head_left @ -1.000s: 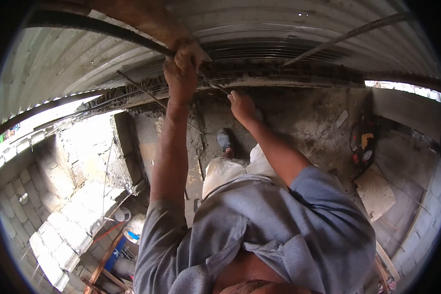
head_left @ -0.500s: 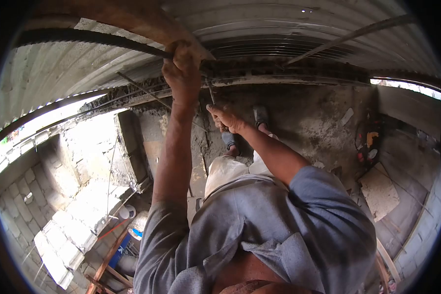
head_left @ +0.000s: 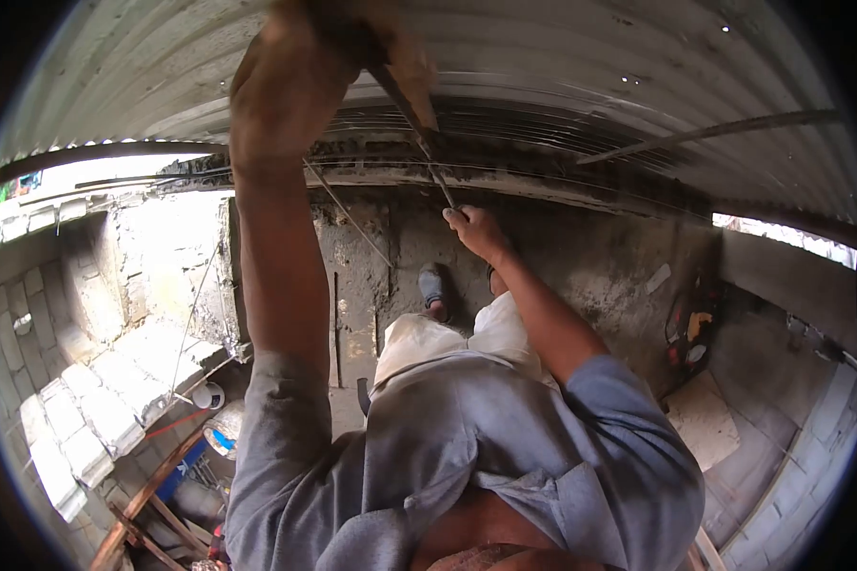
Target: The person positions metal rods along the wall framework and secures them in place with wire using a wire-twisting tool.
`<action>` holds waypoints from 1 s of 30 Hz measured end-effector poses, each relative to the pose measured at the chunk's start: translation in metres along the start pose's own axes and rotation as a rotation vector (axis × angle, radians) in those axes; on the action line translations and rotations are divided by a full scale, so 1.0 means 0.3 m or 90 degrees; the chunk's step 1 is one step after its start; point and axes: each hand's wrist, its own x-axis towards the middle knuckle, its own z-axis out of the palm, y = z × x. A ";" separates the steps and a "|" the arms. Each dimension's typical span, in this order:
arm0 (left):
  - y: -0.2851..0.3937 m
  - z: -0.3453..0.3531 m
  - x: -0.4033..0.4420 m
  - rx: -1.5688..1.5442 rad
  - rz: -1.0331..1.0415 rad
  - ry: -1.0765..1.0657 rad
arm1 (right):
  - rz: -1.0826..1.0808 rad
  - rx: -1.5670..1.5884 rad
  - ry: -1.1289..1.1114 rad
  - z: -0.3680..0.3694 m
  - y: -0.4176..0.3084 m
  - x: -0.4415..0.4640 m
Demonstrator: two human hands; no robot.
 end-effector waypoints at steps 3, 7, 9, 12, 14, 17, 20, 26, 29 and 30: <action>0.011 0.109 -0.005 0.016 0.014 0.057 | -0.171 -0.342 0.158 0.000 -0.022 -0.021; -0.059 0.006 -0.026 0.064 0.020 0.083 | -0.223 -0.458 0.075 -0.057 -0.080 -0.034; -0.058 0.120 -0.008 0.062 0.162 0.078 | -0.239 -0.449 0.049 -0.078 -0.072 -0.048; -0.046 0.170 -0.001 0.079 0.135 0.182 | -0.264 -0.246 0.119 -0.060 -0.031 -0.112; -0.041 0.182 -0.001 0.095 0.130 0.199 | -0.103 -0.036 0.347 0.011 0.053 -0.111; -0.024 0.210 -0.009 0.174 0.151 0.229 | 0.020 0.264 0.354 0.075 -0.021 -0.078; 0.003 0.252 0.004 0.271 0.153 0.300 | 0.027 0.430 0.406 0.136 -0.119 -0.010; -0.065 0.200 0.004 0.304 0.187 0.314 | -0.225 -0.189 0.227 0.053 -0.112 0.077; -0.058 0.208 0.000 0.406 0.250 0.360 | 0.164 0.395 0.353 0.064 -0.210 0.027; -0.051 0.213 0.000 0.439 0.234 0.360 | 0.163 0.394 0.353 0.114 -0.189 0.047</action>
